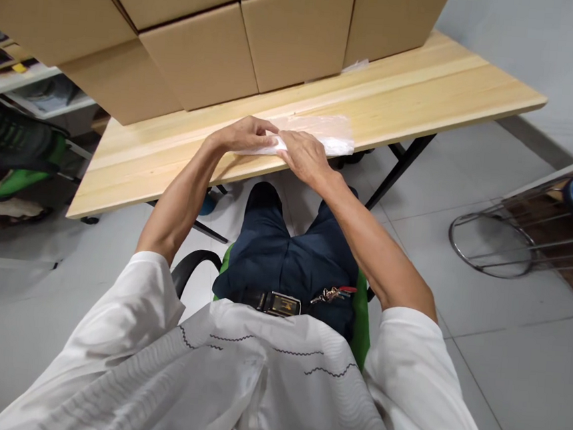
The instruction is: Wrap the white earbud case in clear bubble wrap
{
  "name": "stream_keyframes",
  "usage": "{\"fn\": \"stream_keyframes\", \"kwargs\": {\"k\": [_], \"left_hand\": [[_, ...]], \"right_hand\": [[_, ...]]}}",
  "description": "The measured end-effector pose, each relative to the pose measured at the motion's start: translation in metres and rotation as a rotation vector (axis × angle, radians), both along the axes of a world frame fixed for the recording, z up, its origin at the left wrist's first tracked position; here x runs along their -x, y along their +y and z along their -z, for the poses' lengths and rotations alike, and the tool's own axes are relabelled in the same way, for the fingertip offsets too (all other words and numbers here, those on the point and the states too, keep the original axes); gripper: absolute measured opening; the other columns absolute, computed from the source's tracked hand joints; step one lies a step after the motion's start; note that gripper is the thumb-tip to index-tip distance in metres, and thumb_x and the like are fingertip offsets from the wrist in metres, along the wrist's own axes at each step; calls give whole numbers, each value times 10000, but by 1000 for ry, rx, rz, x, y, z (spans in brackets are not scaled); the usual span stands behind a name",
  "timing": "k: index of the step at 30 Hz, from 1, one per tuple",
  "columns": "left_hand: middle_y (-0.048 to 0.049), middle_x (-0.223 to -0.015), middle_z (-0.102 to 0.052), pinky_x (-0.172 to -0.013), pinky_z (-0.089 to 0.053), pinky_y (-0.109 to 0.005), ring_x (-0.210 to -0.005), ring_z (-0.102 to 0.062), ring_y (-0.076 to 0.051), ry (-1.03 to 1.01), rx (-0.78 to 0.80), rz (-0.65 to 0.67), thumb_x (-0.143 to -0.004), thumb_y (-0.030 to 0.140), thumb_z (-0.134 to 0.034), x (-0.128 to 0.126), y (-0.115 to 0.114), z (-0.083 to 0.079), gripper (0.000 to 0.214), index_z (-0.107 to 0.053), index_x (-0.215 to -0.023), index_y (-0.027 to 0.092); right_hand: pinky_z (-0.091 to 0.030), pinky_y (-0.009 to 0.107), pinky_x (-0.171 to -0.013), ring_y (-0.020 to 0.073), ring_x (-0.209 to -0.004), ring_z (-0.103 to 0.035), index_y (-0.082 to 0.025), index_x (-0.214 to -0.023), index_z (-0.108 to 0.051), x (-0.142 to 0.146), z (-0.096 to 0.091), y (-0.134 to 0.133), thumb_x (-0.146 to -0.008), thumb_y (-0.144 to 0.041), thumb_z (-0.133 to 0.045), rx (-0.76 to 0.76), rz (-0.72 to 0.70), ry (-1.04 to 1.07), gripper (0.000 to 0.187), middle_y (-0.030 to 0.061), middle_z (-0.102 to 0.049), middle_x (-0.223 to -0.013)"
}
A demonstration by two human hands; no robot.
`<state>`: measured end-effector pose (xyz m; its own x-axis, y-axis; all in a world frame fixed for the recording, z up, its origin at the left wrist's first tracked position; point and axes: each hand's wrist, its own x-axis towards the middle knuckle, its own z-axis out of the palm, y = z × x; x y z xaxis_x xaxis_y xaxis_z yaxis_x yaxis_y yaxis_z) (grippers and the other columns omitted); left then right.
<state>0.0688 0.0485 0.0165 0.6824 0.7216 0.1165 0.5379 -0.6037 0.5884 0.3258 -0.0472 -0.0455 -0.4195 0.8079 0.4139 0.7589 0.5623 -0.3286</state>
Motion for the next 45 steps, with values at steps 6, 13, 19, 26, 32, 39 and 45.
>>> {"fn": "stream_keyframes", "kwargs": {"k": [6,13,19,26,32,39,45], "left_hand": [[-26,-856,-739,-770,-569,-347,-774,-659,-200,19,184,-143,-889,314,-891,38,4,-6,550,-952,-1413,156],[24,-698,-603,-647,-546,-330,-632,-565,-181,-34,150,-281,-891,311,-884,74,-2,-1,465,-923,-1338,188],[-111,-1066,-839,-1193,-690,-580,-1158,-812,-360,6,-233,-423,-1094,470,-724,90,-15,10,565,-839,-1573,193],[-258,-1783,-737,-1429,-533,-635,-1684,-690,-505,158,-387,-68,-1189,822,-653,40,-42,21,901,-627,-1880,244],[-255,-1521,-851,-1307,-597,-617,-1450,-795,-456,264,-428,-70,-1224,445,-612,21,-52,20,602,-758,-1765,223],[-240,-1329,-887,-1293,-582,-594,-1317,-787,-413,303,-481,-92,-1148,313,-644,14,-55,14,661,-724,-1787,164],[-255,-1198,-885,-1205,-588,-624,-1183,-788,-433,413,-491,-193,-1099,187,-580,31,-43,22,407,-913,-1333,195]], "right_hand": [[-594,743,-1370,526,-1609,-756,-255,-1841,-733,-5,1,1,-1286,-763,-482,6,-1,12,793,218,-841,-1731],[-582,738,-1407,527,-1677,-740,-231,-1866,-724,-6,3,2,-1266,-811,-560,14,18,-17,850,218,-797,-1812],[-568,728,-1424,521,-1674,-742,-256,-1866,-723,-9,7,3,-1257,-870,-544,16,28,-20,883,207,-788,-1827],[-572,722,-1427,520,-1681,-739,-234,-1845,-736,-9,7,2,-1263,-855,-526,7,30,0,876,230,-778,-1833],[-606,730,-1400,502,-1656,-765,-253,-1833,-754,-6,-4,-5,-1258,-863,-522,17,16,40,870,210,-828,-1770],[-621,734,-1405,490,-1676,-764,-288,-1856,-750,-4,-9,-10,-1239,-811,-633,30,29,69,817,174,-855,-1740],[-615,692,-1414,470,-1669,-769,-246,-1807,-782,-5,-6,-7,-1273,-724,-609,22,29,28,737,195,-812,-1800]]}}
